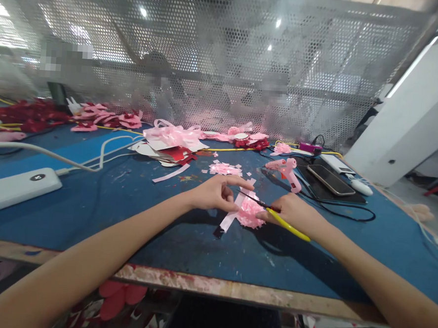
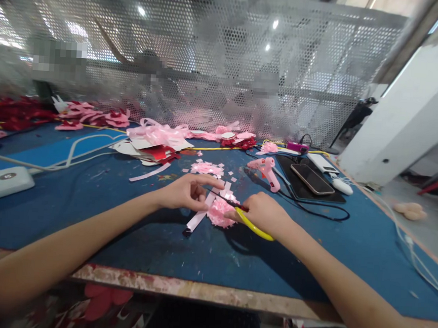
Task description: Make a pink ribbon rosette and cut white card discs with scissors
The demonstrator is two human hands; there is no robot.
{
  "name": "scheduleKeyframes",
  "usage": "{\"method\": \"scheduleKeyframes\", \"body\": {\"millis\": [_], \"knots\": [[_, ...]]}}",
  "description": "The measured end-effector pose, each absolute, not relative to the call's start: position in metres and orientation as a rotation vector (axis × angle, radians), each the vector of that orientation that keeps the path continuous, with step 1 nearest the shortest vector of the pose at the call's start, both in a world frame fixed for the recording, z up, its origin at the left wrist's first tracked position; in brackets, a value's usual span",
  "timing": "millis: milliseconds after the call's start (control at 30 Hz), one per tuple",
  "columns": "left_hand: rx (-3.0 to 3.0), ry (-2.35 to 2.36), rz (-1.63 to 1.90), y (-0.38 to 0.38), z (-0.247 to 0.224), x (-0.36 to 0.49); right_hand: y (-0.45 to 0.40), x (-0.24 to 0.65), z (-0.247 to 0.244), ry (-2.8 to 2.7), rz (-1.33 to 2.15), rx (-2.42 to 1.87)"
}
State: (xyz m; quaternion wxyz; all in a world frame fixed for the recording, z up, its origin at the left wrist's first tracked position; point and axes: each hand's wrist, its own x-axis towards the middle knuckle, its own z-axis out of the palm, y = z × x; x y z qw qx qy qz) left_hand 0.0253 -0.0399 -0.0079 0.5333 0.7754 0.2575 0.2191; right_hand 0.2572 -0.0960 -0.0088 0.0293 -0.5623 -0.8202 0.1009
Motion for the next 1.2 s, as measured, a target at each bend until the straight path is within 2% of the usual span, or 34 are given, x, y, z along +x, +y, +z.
{"method": "scheduleKeyframes", "body": {"millis": [233,433,633,700,800,867,1000,1067,1200], "knots": [[1.846,0.641,0.510,-0.037,-0.006,0.024,-0.098,0.252,-0.011,-2.635,0.093,-1.723],[1.895,0.734,0.465,-0.028,0.001,0.016,-0.095,0.260,-0.003,-2.602,0.109,-1.840],[1.821,1.237,0.704,0.005,-0.002,-0.006,-0.086,0.293,0.005,-2.369,0.042,-2.286],[1.770,1.422,0.768,0.015,-0.003,-0.016,-0.083,0.305,0.004,-2.330,0.138,-2.370],[1.762,1.576,0.803,0.023,-0.001,-0.032,-0.080,0.324,0.007,-2.391,0.395,-2.259],[1.774,1.635,0.829,0.026,0.004,-0.042,-0.077,0.334,0.010,-2.348,0.415,-2.135],[1.782,1.623,0.890,0.028,0.010,-0.045,-0.060,0.347,0.003,-1.901,0.031,-2.094],[1.750,1.547,0.897,0.027,0.009,-0.038,-0.047,0.346,-0.010,-1.814,-0.038,-1.975],[1.477,1.247,0.839,0.013,0.004,-0.015,-0.026,0.335,-0.035,-1.887,0.260,-1.795]]}}
